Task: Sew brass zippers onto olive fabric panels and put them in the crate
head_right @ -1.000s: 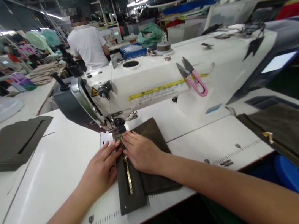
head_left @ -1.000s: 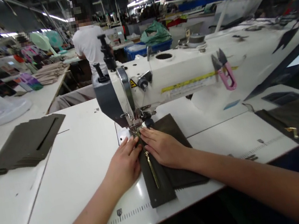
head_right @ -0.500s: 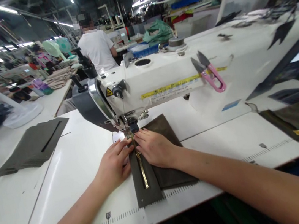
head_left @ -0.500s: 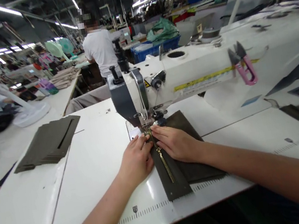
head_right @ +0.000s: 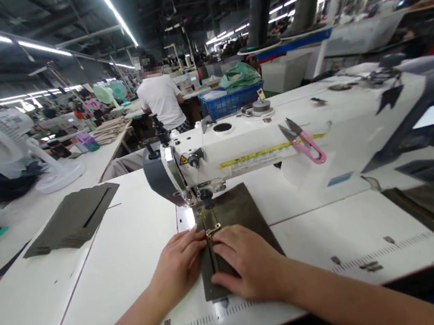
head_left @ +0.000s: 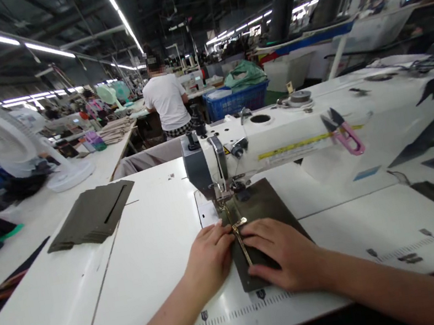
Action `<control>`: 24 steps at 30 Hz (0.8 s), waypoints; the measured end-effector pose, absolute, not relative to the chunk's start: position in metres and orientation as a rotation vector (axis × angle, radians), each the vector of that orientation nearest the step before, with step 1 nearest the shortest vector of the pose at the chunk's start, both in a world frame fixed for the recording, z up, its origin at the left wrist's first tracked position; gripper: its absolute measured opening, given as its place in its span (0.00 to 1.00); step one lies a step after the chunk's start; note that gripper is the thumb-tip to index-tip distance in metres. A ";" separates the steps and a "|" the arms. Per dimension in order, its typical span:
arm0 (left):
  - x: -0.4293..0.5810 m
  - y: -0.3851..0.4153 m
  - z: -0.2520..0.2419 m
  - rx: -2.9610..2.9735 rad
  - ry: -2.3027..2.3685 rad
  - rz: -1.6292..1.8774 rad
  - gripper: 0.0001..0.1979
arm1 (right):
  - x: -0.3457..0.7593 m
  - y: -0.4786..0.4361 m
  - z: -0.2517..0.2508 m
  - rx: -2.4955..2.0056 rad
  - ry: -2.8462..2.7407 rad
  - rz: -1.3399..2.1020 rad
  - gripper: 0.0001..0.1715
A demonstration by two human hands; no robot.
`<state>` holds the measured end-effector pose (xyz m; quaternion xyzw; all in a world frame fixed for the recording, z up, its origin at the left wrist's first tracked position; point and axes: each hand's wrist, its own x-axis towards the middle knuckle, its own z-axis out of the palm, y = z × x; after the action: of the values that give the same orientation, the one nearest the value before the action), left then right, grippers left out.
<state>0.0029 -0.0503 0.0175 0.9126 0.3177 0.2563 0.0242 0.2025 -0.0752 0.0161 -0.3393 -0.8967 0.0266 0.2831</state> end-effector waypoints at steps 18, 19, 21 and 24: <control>0.010 -0.055 0.013 2.947 1.069 0.776 0.12 | 0.188 -0.097 -0.005 -0.808 -2.449 -0.305 0.20; 0.010 -0.054 0.013 2.954 1.064 0.767 0.12 | 0.187 -0.096 -0.005 -0.807 -2.426 -0.334 0.19; 0.009 -0.052 0.013 2.955 1.068 0.750 0.13 | 0.186 -0.094 -0.005 -0.807 -2.399 -0.369 0.19; 0.008 -0.047 0.014 2.949 1.060 0.736 0.13 | 0.187 -0.090 -0.002 -0.814 -2.387 -0.376 0.20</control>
<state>0.0085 -0.0470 0.0136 0.9154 0.3291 0.2284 -0.0389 0.1865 -0.0899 -0.0019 -0.3055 -0.8954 -0.1409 0.2917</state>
